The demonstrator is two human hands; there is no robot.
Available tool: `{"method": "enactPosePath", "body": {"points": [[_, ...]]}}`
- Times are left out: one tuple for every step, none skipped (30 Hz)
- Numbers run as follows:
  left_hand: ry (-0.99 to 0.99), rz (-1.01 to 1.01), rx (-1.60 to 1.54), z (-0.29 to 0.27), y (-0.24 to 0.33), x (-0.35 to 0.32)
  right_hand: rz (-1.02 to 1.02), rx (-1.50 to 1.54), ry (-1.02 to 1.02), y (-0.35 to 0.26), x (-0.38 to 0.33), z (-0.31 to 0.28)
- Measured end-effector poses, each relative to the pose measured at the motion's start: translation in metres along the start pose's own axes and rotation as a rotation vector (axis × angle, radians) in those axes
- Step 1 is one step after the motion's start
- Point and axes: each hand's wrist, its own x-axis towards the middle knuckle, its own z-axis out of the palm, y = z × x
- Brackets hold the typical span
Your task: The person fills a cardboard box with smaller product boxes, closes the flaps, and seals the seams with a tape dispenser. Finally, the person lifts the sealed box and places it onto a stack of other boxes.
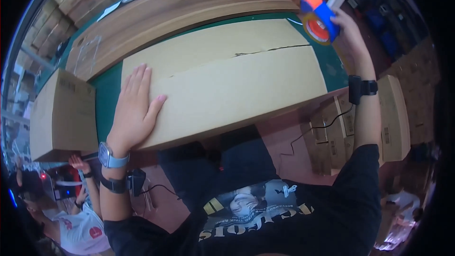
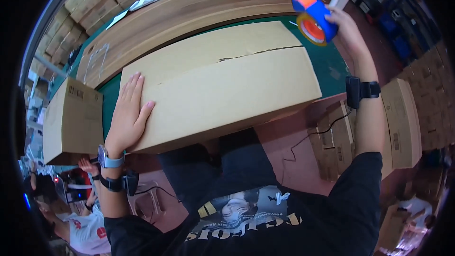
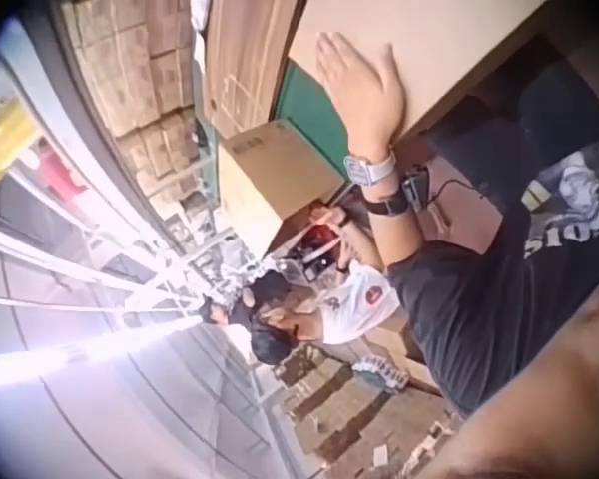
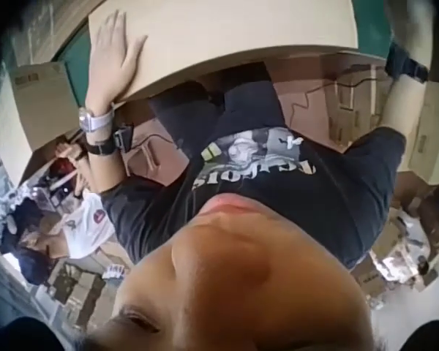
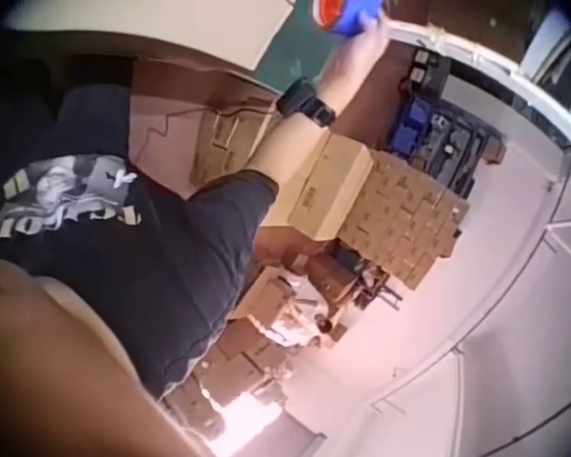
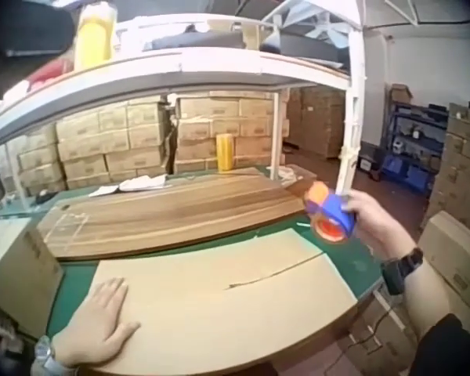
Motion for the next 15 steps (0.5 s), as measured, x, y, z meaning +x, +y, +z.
{"method": "enactPosePath", "body": {"points": [[-0.002, -0.001, -0.010, 0.001, 0.000, -0.001, 0.008, 0.145, 0.021, -0.023, 0.001, 0.028], [-0.001, -0.004, -0.007, 0.001, 0.000, -0.003, 0.016, 0.123, 0.012, -0.035, 0.006, 0.057], [0.008, 0.002, -0.015, 0.005, 0.003, -0.002, 0.018, 0.089, 0.014, -0.045, 0.010, 0.081], [0.009, -0.004, -0.017, 0.011, 0.006, 0.000, -0.015, 0.116, -0.056, -0.043, 0.010, 0.109], [0.001, -0.015, -0.007, 0.015, 0.013, -0.002, -0.047, 0.147, -0.130, -0.042, 0.002, 0.138], [-0.008, -0.027, 0.007, 0.014, 0.015, -0.001, -0.072, 0.157, -0.206, -0.044, -0.006, 0.170], [-0.019, -0.045, 0.026, 0.011, 0.015, -0.002, -0.098, 0.172, -0.289, -0.047, -0.012, 0.198], [-0.015, -0.056, 0.036, 0.005, 0.013, -0.002, -0.104, 0.179, -0.301, -0.047, -0.014, 0.213], [0.031, -0.021, 0.045, 0.008, 0.011, -0.002, -0.188, -0.026, -0.405, -0.034, -0.017, 0.227], [0.079, 0.016, 0.053, 0.011, 0.007, 0.001, -0.274, -0.233, -0.506, -0.026, -0.019, 0.236], [0.128, 0.055, 0.061, 0.014, 0.005, 0.004, -0.270, -0.233, -0.517, -0.024, -0.021, 0.238], [0.129, 0.033, 0.074, 0.006, 0.004, 0.007, -0.246, -0.184, -0.541, -0.025, -0.020, 0.241], [0.072, -0.036, -0.115, -0.004, 0.004, 0.014, -0.215, -0.145, -0.556, -0.024, -0.020, 0.241], [0.017, -0.102, -0.304, -0.015, 0.006, 0.023, -0.184, -0.106, -0.568, -0.024, -0.019, 0.241], [-0.039, -0.167, -0.493, -0.020, 0.007, 0.030, -0.186, -0.104, -0.576, -0.023, -0.019, 0.242]]}}
